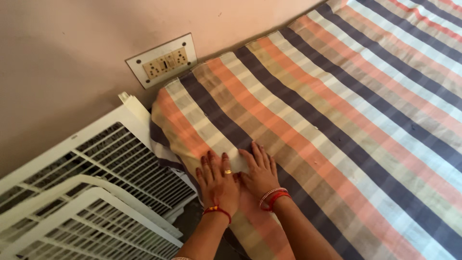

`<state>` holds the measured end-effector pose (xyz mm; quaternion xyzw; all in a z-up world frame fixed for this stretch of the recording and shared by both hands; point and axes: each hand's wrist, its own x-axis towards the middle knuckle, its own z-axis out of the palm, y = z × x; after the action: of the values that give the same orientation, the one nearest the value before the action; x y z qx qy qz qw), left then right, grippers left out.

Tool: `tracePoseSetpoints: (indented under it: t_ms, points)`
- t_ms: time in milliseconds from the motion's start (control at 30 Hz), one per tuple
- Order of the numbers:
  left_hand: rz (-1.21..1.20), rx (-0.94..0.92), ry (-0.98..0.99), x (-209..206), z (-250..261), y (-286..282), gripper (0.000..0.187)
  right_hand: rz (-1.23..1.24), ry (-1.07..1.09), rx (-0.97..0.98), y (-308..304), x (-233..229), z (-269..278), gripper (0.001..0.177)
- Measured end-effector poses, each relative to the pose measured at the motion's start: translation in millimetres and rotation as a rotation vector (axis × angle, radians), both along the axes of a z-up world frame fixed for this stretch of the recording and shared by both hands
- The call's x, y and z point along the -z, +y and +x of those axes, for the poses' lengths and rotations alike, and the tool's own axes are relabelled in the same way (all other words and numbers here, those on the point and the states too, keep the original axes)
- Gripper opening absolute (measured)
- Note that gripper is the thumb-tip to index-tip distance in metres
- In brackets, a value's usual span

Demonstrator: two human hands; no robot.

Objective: The person folds a striped bed sheet on a bed. They smooth the sheet, fold it in half lengthwise, then fold it again widthwise, aligning edges and corners to create a compact rectangular bundle.

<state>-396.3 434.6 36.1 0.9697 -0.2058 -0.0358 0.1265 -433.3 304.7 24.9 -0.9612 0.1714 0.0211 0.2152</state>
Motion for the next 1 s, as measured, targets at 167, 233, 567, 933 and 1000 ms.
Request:
tracePoseSetpoints:
  t_ms: [167, 233, 567, 933, 1000]
  points:
    - [0.042, -0.051, 0.012, 0, -29, -5, 0.064, 0.000, -0.009, -0.123, -6, 7, -37, 0.064]
    - [0.068, -0.088, 0.082, -5, -45, -12, 0.063, -0.018, -0.022, -0.173, -8, 7, -57, 0.058]
    - [0.131, -0.079, 0.002, -4, -200, -53, 0.072, -0.095, 0.149, -0.224, -37, -43, -228, 0.079]
    - [0.097, -0.065, -0.199, 22, -254, -55, 0.066, -0.158, 0.078, -0.211, -32, -19, -278, 0.077]
    - [0.136, -0.051, -0.192, 21, -269, -58, 0.063, -0.144, 0.093, -0.218, -32, -17, -296, 0.080]
